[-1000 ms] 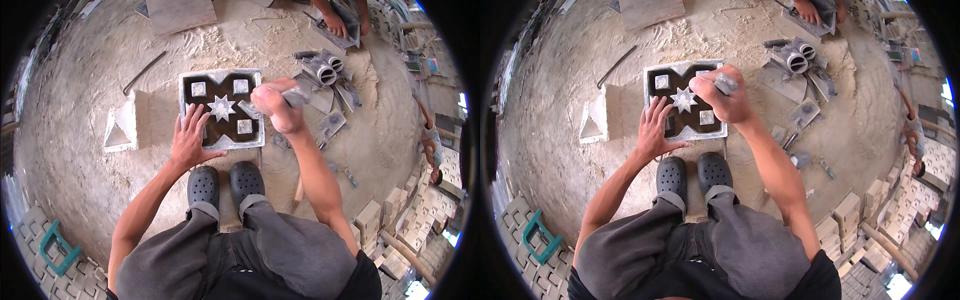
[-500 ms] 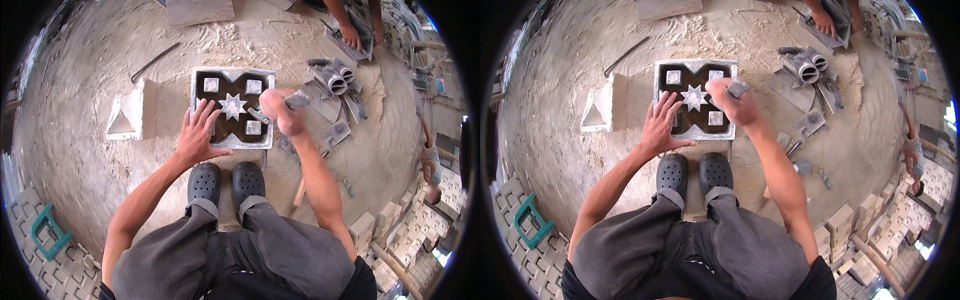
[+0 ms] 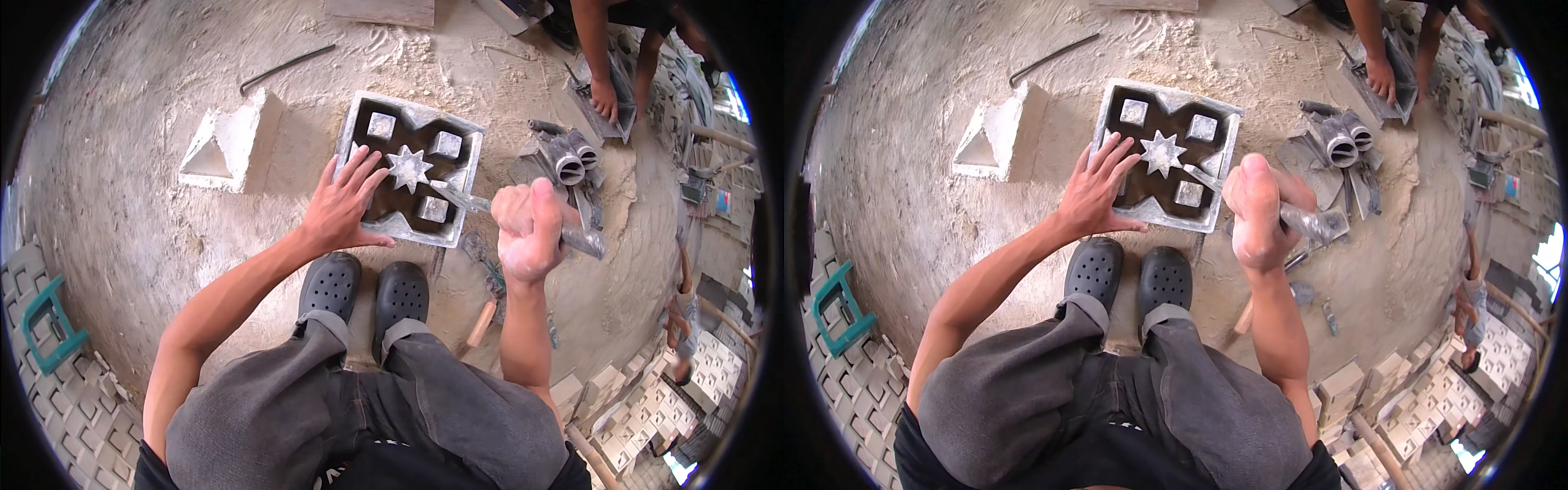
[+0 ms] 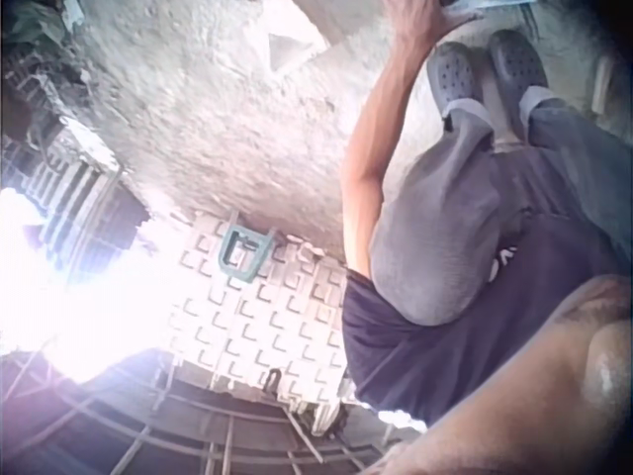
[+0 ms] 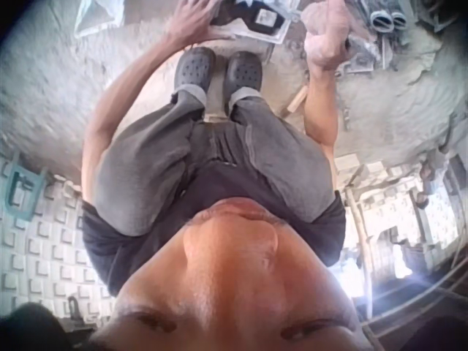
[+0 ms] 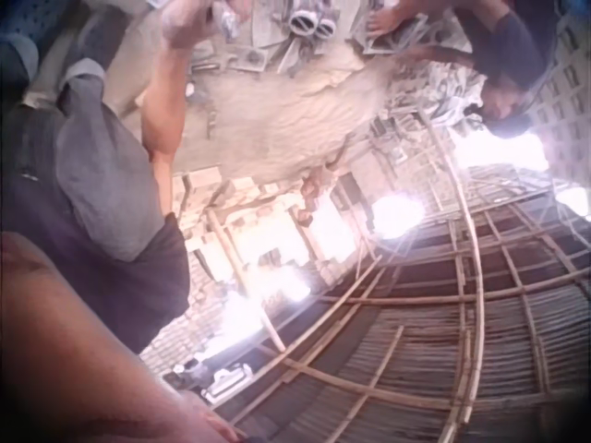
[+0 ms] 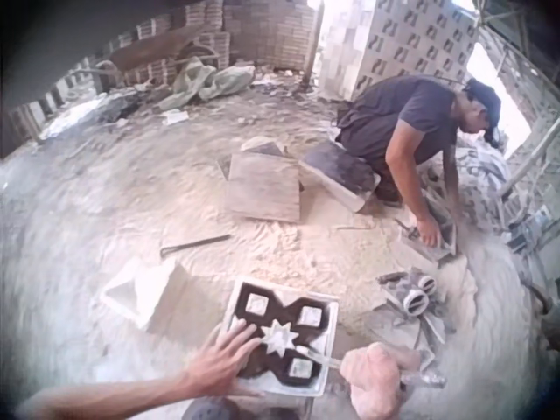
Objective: The person uses a flat tool to scrape excess material from the surface and crevices of a square decorative mold.
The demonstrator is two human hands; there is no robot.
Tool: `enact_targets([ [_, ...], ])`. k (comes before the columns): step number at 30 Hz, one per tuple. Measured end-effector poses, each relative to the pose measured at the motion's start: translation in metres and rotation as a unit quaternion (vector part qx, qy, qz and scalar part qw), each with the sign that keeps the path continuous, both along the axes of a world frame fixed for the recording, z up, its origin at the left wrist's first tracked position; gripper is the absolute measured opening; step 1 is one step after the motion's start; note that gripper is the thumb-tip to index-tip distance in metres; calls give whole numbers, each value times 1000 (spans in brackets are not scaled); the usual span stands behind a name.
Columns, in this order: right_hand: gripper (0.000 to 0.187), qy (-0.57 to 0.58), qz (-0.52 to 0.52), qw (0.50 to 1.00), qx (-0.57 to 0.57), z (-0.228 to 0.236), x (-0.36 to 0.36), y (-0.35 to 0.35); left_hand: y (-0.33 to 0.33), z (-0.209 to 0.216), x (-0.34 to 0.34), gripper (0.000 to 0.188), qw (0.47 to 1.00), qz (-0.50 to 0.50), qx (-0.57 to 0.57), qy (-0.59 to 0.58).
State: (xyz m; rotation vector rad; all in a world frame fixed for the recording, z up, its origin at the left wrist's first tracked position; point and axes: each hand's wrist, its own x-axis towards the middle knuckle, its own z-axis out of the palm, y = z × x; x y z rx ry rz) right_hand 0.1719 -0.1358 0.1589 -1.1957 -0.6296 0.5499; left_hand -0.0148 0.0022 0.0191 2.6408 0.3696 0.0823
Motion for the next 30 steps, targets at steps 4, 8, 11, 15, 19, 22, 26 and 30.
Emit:
enact_targets([
  [4,41,-32,27,998,38,2,-1,-12,-1,0,1,112,1000,0,1,2],
  [8,41,-67,70,995,27,23,-1,-14,0,-2,-1,112,1000,1,5,5],
  [11,38,-84,70,994,-22,8,0,-6,1,-3,-4,113,1000,3,7,3],
  [15,36,-128,119,979,-105,-74,20,1,-3,-2,5,115,1000,-3,-5,-7],
  [19,41,-89,116,988,-51,-33,10,14,1,-2,-2,116,1000,-2,-1,9],
  [22,42,-66,102,993,-9,-22,10,12,0,-2,-1,116,1000,1,4,3],
  [26,42,-102,134,984,-57,-65,17,4,-1,-2,1,116,1000,-2,-2,3],
  [30,43,-24,154,987,-43,-32,24,1,-1,-2,0,114,1000,-3,-3,4],
])
